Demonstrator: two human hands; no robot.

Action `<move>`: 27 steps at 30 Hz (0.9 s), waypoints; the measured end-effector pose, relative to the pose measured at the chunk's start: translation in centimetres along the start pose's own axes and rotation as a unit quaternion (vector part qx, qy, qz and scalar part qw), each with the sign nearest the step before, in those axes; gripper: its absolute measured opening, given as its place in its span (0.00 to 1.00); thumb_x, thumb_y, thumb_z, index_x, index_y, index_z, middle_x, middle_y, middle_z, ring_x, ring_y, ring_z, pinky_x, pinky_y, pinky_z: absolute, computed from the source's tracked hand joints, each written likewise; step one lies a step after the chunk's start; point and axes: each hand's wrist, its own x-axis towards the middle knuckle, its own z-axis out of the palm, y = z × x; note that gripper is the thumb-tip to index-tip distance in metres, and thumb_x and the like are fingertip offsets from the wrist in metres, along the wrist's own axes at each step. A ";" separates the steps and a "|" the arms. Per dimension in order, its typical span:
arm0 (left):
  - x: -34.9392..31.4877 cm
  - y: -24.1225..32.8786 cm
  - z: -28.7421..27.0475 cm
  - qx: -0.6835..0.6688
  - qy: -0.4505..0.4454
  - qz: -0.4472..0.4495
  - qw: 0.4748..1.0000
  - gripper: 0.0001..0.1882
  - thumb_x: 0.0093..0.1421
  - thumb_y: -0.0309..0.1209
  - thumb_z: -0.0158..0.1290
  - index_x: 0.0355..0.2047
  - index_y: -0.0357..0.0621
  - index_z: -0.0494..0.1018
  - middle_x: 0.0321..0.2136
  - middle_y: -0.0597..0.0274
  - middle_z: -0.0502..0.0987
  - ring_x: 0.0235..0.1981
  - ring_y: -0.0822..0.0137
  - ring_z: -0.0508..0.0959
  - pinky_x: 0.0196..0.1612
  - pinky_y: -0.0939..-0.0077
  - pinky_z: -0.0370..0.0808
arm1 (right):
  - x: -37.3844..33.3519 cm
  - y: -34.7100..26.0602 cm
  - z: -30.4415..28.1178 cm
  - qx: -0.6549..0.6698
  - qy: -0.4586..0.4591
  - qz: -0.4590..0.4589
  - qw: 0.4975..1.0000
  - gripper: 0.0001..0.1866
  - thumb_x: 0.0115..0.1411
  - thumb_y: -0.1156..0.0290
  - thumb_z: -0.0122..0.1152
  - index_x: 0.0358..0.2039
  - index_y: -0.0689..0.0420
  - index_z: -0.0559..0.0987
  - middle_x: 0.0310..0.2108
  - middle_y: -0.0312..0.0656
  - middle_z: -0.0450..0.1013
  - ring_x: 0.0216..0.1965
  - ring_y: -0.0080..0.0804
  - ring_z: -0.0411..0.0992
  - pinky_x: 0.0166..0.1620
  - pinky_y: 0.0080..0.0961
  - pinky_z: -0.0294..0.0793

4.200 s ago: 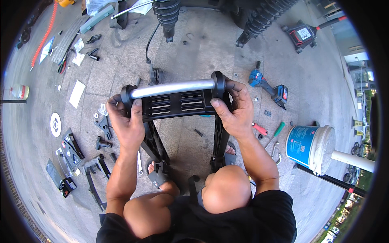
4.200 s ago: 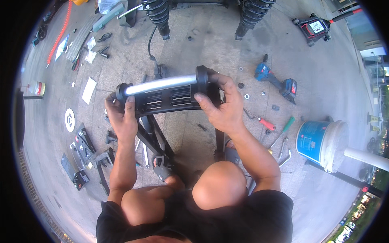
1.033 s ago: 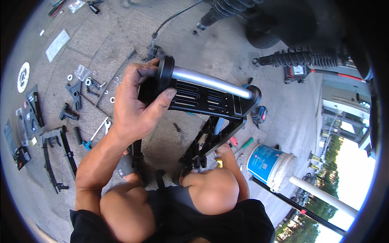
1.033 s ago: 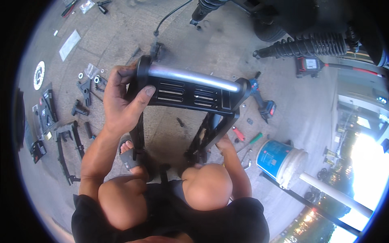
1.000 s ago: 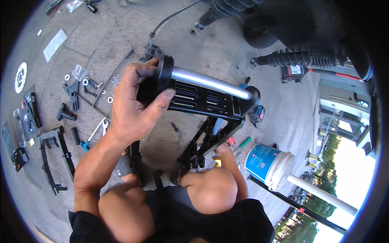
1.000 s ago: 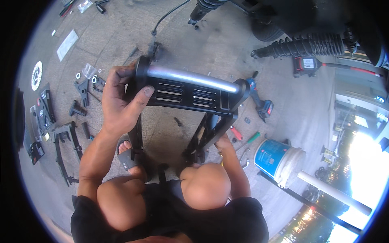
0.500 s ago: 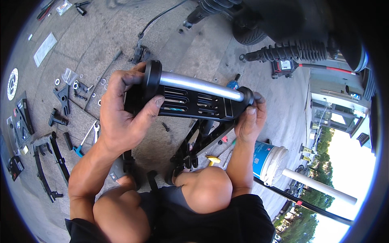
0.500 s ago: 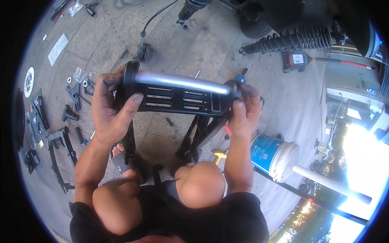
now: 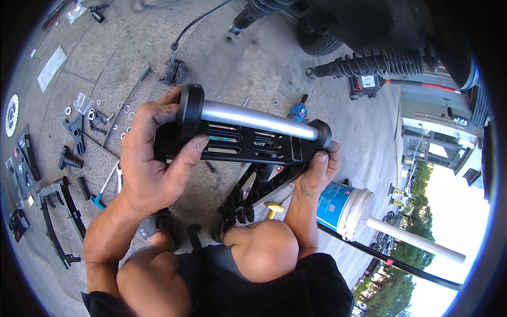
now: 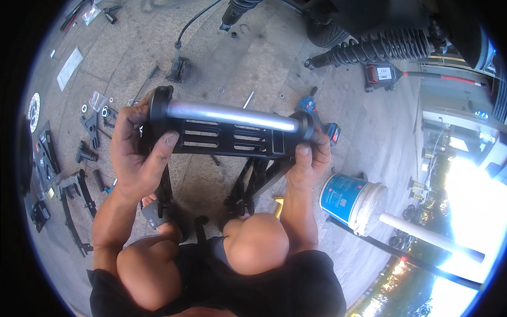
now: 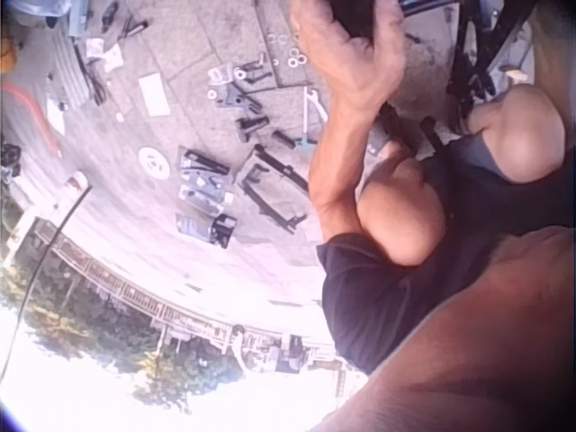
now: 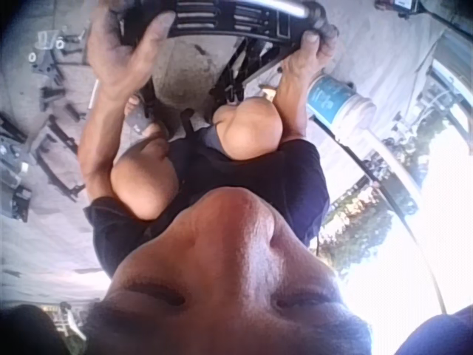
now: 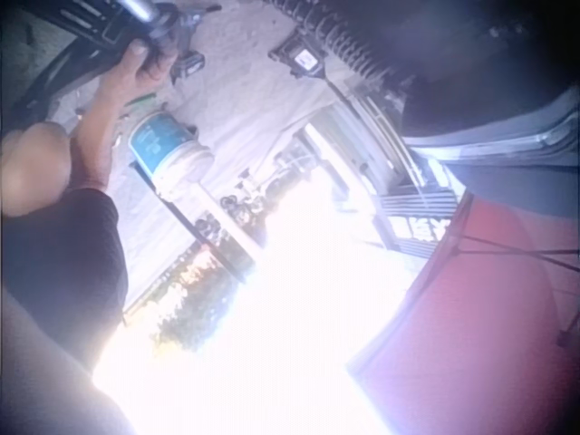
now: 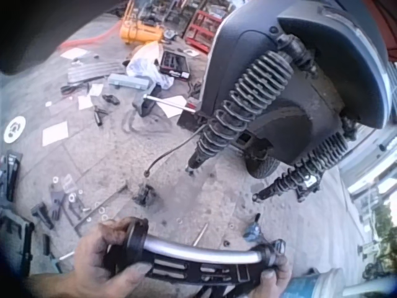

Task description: The person assembles a black metal frame by inserting a cylindrical rod and securing it with both hands. They repeatedly adjust the frame's position and alignment under a vehicle's rear suspension, then reposition the frame on the ground to continue assembly.

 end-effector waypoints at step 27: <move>-0.6 0.7 -0.2 -0.051 0.032 -0.060 0.996 0.21 0.53 0.29 0.64 0.39 0.34 0.64 0.37 0.52 0.74 0.54 0.50 0.73 0.56 0.62 0.67 | -0.5 -0.1 0.5 -0.034 -0.007 -0.012 0.999 0.19 0.56 0.70 0.67 0.45 0.60 0.73 0.51 0.49 0.70 0.51 0.38 0.70 0.56 0.37 0.69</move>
